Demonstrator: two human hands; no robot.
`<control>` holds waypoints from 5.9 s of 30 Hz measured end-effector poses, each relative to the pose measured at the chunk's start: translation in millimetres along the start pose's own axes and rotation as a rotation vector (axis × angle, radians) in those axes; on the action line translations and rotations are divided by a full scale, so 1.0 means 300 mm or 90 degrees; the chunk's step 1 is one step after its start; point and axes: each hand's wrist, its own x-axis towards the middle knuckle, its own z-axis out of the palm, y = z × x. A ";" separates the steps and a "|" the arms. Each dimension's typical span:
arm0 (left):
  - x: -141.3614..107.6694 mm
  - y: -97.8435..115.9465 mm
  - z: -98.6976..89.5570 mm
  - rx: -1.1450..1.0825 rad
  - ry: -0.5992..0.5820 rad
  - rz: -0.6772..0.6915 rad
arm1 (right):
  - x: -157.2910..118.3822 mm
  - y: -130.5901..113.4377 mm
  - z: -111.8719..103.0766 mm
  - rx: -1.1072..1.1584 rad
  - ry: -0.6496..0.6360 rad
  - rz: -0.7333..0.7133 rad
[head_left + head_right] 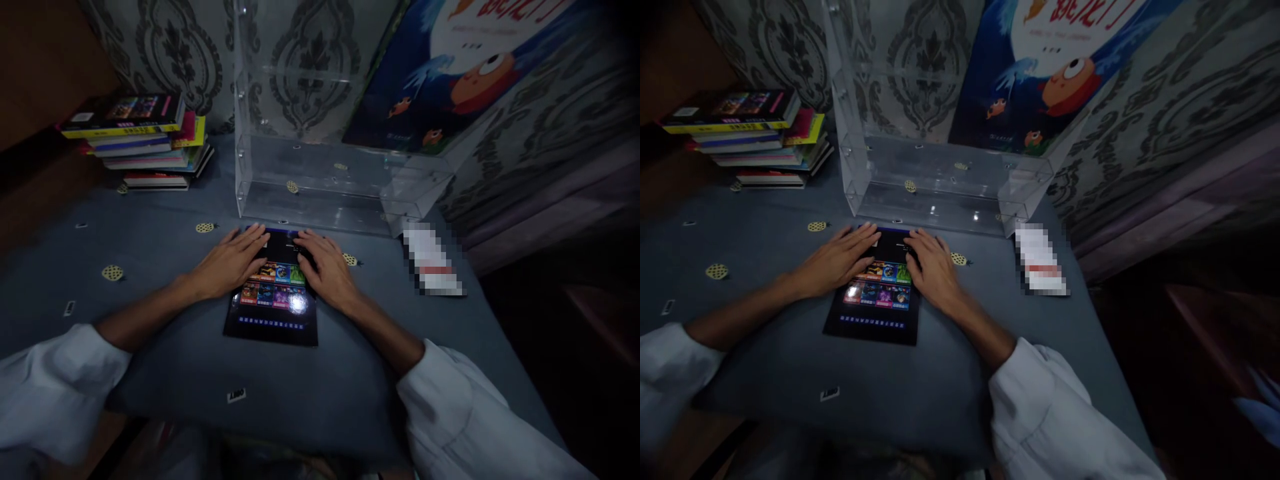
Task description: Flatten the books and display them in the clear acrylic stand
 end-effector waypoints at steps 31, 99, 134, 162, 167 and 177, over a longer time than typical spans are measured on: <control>0.078 0.158 -0.038 -0.059 -0.146 0.320 | 0.030 0.028 -0.056 0.183 0.006 0.067; -0.057 0.231 -0.027 -0.210 -0.042 0.395 | -0.201 -0.109 -0.154 0.207 0.029 -0.124; -0.274 0.081 -0.053 -0.036 0.038 0.050 | -0.201 -0.103 -0.127 0.194 0.036 -0.119; -0.396 0.213 -0.030 0.030 0.253 0.120 | 0.009 -0.021 -0.055 -0.068 -0.132 -0.030; -0.394 0.217 -0.030 0.043 0.255 0.108 | -0.114 -0.042 -0.088 -0.065 -0.119 -0.017; -0.393 0.224 -0.017 0.036 0.248 0.089 | -0.382 -0.199 -0.123 -0.079 -0.156 -0.103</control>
